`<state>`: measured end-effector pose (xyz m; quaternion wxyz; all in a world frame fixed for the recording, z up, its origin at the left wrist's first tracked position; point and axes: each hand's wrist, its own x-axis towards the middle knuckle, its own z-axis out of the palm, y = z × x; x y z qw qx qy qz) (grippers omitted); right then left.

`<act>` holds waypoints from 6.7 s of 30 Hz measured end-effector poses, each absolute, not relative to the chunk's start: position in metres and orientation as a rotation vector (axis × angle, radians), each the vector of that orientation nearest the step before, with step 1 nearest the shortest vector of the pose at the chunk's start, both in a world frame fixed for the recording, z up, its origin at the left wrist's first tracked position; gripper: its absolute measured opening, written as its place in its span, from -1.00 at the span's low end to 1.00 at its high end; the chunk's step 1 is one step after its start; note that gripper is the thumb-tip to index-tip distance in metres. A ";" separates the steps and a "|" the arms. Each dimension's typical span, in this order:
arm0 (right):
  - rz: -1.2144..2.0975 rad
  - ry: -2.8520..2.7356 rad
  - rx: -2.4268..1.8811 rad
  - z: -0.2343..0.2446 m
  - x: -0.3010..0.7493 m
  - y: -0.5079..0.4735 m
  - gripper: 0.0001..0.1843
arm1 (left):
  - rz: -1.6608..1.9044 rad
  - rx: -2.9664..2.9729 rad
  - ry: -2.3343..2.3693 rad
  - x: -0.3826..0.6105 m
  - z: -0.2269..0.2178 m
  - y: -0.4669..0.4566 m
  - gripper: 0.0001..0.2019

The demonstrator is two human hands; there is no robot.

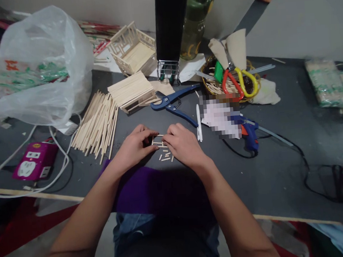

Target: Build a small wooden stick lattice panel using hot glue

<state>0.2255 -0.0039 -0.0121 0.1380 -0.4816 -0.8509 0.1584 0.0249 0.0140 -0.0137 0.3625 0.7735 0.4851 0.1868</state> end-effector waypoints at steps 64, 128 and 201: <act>0.474 -2.413 -1.367 -0.016 0.227 -0.005 -0.82 | 0.519 1.973 1.131 0.017 -0.016 0.017 -0.63; 0.283 -2.403 -1.438 -0.018 0.222 -0.041 -0.77 | 0.481 2.210 1.068 0.016 -0.008 0.016 -0.49; 0.383 -2.409 -1.343 -0.018 0.235 -0.010 -0.80 | 0.489 2.221 1.045 0.021 -0.011 0.016 -0.65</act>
